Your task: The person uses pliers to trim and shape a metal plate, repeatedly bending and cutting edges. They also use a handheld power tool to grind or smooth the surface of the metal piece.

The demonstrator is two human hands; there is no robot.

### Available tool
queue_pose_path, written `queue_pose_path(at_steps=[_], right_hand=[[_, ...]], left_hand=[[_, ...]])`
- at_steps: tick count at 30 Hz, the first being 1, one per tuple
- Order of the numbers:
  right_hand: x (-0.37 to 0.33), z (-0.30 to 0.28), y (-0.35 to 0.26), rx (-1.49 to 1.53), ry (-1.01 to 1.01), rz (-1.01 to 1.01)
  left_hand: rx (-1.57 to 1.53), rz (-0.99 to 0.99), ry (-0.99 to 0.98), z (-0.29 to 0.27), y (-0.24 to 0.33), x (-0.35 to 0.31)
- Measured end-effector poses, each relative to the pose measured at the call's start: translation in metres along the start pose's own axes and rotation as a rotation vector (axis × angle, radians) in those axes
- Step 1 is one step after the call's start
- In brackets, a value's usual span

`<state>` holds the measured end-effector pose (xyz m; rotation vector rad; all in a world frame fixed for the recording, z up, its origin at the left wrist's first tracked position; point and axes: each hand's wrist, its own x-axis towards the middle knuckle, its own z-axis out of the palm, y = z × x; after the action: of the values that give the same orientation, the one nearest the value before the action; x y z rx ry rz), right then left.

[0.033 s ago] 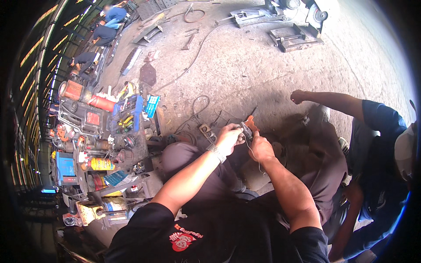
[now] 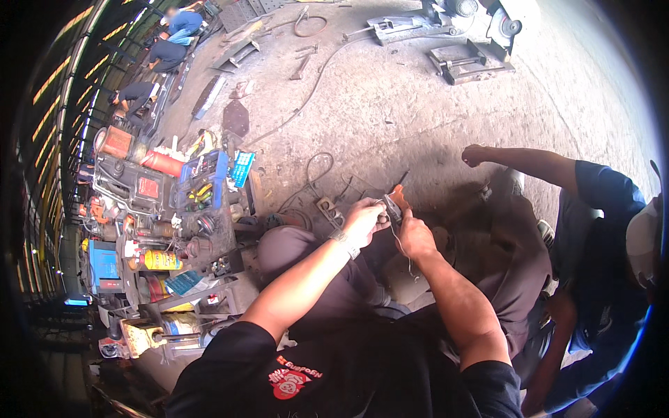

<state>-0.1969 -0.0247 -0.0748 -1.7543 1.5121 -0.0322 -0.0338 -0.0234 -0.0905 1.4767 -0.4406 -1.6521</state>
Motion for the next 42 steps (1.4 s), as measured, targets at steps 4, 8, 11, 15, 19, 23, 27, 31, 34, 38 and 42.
queue_pose_path(at_steps=[4,8,11,15,19,23,27,31,34,38,42], right_hand=[[-0.001,0.0,0.003,-0.019,0.013,-0.015],[-0.001,0.002,-0.001,-0.022,0.023,-0.014],[0.002,0.007,0.007,-0.022,0.029,0.012],[0.001,0.009,0.004,-0.009,0.021,0.009],[0.003,0.012,0.012,0.024,0.0,0.015],[0.009,0.023,0.017,0.087,-0.009,0.012],[0.004,0.018,0.011,0.094,-0.004,0.027],[0.008,0.027,0.017,-0.089,0.042,-0.036],[0.01,0.027,0.011,-0.089,0.006,0.03],[0.007,0.015,0.007,-0.018,0.052,-0.014],[0.004,-0.002,0.006,0.07,0.08,-0.071]], left_hand=[[-0.299,-0.053,-0.039,0.009,0.001,-0.005],[-0.442,-0.069,-0.072,-0.004,-0.002,0.002],[-0.307,-0.008,-0.029,0.002,0.002,-0.002],[-0.291,-0.034,0.013,0.004,0.002,-0.005],[-0.162,-0.015,0.068,0.017,0.003,-0.008],[-0.128,0.047,0.093,0.01,-0.009,-0.004],[-0.037,0.083,0.15,0.028,0.004,-0.016],[0.122,0.075,0.188,0.032,-0.006,-0.009],[0.145,0.097,0.15,0.028,-0.005,-0.003],[0.106,0.143,0.111,0.028,0.004,-0.004],[0.019,0.21,0.109,0.012,0.011,0.002]])
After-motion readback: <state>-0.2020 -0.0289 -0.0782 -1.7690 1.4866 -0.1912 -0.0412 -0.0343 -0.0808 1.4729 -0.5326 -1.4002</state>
